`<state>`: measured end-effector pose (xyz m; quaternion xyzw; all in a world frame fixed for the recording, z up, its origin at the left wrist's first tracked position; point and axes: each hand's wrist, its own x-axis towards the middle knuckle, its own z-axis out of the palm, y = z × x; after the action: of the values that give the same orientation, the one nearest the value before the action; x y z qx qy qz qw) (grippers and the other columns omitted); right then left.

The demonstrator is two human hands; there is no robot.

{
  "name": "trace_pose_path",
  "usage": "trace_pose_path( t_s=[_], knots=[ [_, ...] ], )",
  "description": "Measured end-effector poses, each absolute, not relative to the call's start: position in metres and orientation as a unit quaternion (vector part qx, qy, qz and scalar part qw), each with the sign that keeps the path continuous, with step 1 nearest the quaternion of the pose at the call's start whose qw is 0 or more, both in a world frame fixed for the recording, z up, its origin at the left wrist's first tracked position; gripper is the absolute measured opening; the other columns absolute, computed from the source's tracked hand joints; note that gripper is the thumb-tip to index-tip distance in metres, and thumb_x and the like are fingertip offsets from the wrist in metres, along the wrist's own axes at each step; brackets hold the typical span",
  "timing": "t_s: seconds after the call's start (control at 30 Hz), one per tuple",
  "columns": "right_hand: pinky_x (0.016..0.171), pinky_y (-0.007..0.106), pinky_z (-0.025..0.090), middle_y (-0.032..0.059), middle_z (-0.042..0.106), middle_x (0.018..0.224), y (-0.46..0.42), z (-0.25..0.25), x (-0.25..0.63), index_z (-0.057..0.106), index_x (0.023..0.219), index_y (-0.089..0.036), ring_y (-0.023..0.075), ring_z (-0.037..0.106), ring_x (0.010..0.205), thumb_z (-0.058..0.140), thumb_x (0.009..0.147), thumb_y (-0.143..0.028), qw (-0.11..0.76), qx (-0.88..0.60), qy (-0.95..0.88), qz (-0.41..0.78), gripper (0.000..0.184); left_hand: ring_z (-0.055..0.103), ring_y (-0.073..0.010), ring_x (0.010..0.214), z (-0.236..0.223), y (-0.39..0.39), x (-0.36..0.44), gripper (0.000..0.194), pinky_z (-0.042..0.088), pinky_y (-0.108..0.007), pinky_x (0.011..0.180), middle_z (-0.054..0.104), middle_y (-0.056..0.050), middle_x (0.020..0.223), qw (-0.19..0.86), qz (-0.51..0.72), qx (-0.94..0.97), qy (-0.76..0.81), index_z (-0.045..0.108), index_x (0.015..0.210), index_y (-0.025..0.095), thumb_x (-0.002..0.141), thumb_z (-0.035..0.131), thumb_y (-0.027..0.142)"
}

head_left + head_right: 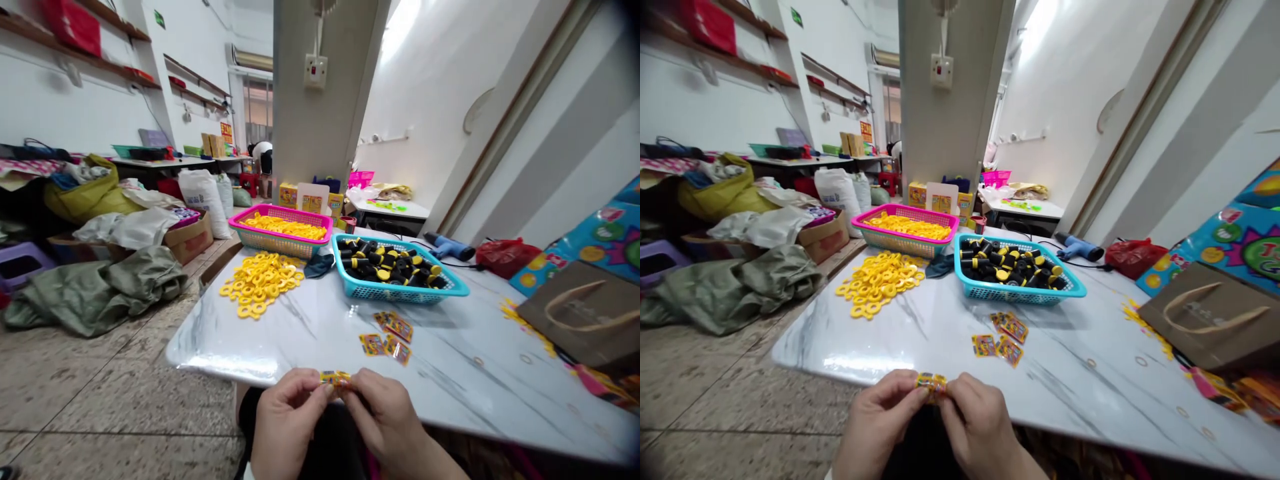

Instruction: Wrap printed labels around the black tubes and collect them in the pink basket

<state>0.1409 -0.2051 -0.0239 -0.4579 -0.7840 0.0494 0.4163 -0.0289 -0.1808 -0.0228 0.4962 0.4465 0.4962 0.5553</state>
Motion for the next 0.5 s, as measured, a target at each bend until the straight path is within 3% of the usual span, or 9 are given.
trace_pose_path(
  t_s=[0.13, 0.2, 0.3, 0.4, 0.5],
  knots=[
    [0.055, 0.022, 0.041, -0.0012, 0.063, 0.064, -0.190, 0.003, 0.151, 0.065, 0.075, -0.020, 0.0112, 0.057, 0.057, 0.054, 0.094, -0.020, 0.314, -0.467, -0.811, 0.159, 0.021, 0.040, -0.0063, 0.045, -0.024, -0.182, -0.032, 0.038, 0.030, -0.019, 0.037, 0.072, -0.009, 0.084, 0.553, 0.505, 0.485, 0.451, 0.075, 0.068, 0.015, 0.072, 0.078, 0.053],
    [0.056, 0.022, 0.041, -0.0017, 0.065, 0.063, -0.170, 0.024, 0.166, 0.068, 0.073, -0.020, 0.0112, 0.057, 0.058, 0.059, 0.092, -0.024, 0.289, -0.461, -0.816, 0.195, 0.021, 0.043, -0.0073, 0.044, -0.028, -0.181, -0.035, 0.036, 0.035, -0.019, 0.039, 0.072, -0.008, 0.080, 0.546, 0.499, 0.494, 0.457, 0.075, 0.071, 0.016, 0.076, 0.076, 0.051],
    [0.058, 0.024, 0.042, 0.0003, 0.068, 0.067, -0.121, 0.060, 0.202, 0.072, 0.072, -0.018, 0.0123, 0.057, 0.060, 0.064, 0.090, -0.035, 0.367, -0.519, -0.764, 0.106, 0.025, 0.056, -0.0132, 0.056, -0.030, -0.176, -0.040, 0.025, 0.048, -0.023, 0.055, 0.073, -0.007, 0.074, 0.481, 0.493, 0.552, 0.470, 0.078, 0.077, 0.018, 0.081, 0.073, 0.042],
    [0.055, 0.024, 0.034, 0.0000, 0.065, 0.061, -0.062, 0.080, 0.241, 0.075, 0.064, -0.014, 0.0085, 0.050, 0.055, 0.085, 0.067, -0.030, 0.372, -0.643, -0.670, -0.003, 0.020, 0.063, -0.0170, 0.066, -0.028, -0.170, -0.043, 0.017, 0.051, -0.025, 0.065, 0.074, -0.007, 0.076, 0.424, 0.487, 0.598, 0.474, 0.080, 0.077, 0.019, 0.081, 0.073, 0.034],
    [0.053, 0.026, 0.026, -0.0044, 0.052, 0.044, -0.020, 0.079, 0.266, 0.072, 0.055, -0.006, 0.0012, 0.038, 0.044, 0.077, 0.073, -0.028, 0.341, -0.667, -0.661, 0.038, 0.029, 0.061, -0.0150, 0.061, -0.025, -0.167, -0.044, 0.016, 0.049, -0.024, 0.061, 0.073, -0.006, 0.073, 0.426, 0.489, 0.582, 0.490, 0.080, 0.077, 0.018, 0.079, 0.074, 0.033]
  ],
)
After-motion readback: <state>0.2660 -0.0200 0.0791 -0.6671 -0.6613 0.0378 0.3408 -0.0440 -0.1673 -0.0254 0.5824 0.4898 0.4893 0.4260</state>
